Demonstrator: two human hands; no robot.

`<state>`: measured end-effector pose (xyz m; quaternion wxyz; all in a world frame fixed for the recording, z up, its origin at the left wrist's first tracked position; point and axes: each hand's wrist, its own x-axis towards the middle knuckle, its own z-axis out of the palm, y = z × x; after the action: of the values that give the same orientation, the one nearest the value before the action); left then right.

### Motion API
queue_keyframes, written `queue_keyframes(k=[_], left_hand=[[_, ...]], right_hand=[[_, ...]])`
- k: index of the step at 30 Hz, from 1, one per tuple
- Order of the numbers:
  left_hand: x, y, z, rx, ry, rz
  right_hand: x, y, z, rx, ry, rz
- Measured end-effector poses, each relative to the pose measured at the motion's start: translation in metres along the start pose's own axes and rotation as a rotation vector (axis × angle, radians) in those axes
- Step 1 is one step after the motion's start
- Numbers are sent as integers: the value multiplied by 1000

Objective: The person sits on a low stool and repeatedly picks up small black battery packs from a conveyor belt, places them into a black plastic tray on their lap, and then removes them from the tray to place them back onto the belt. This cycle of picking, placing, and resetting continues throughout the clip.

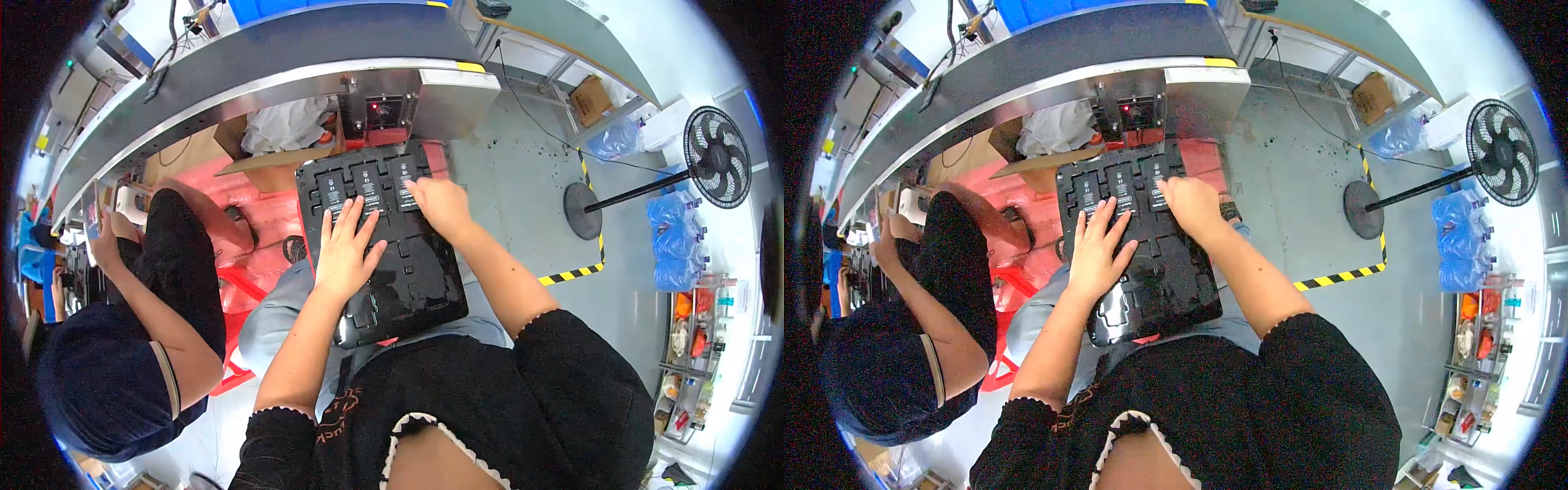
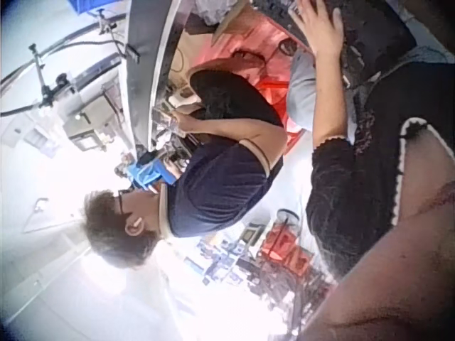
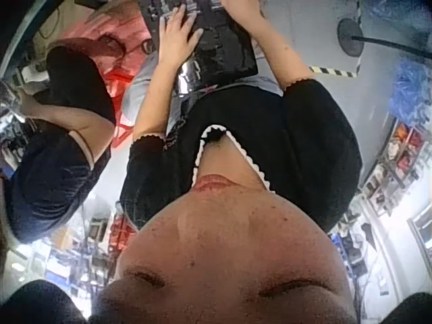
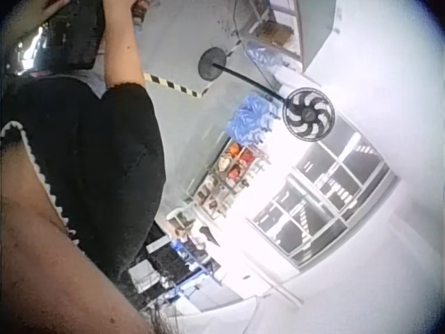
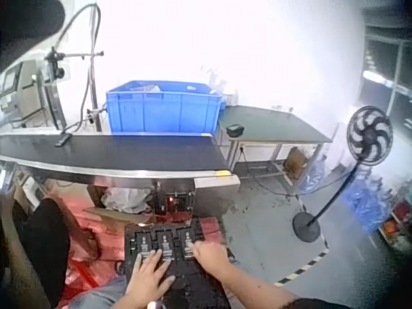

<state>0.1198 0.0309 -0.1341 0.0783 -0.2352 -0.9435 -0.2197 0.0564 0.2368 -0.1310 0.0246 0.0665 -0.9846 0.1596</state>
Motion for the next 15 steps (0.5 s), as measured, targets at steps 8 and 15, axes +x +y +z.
queue_keyframes(k=[8, 15], left_hand=[[-10, 4, -9, -34, 323, -106], [-54, -37, 24, -775, 220, -606]], right_hand=[[-11, 18, -7, 166, 256, 33], [-43, 44, 74, 1134, 14, 93]])
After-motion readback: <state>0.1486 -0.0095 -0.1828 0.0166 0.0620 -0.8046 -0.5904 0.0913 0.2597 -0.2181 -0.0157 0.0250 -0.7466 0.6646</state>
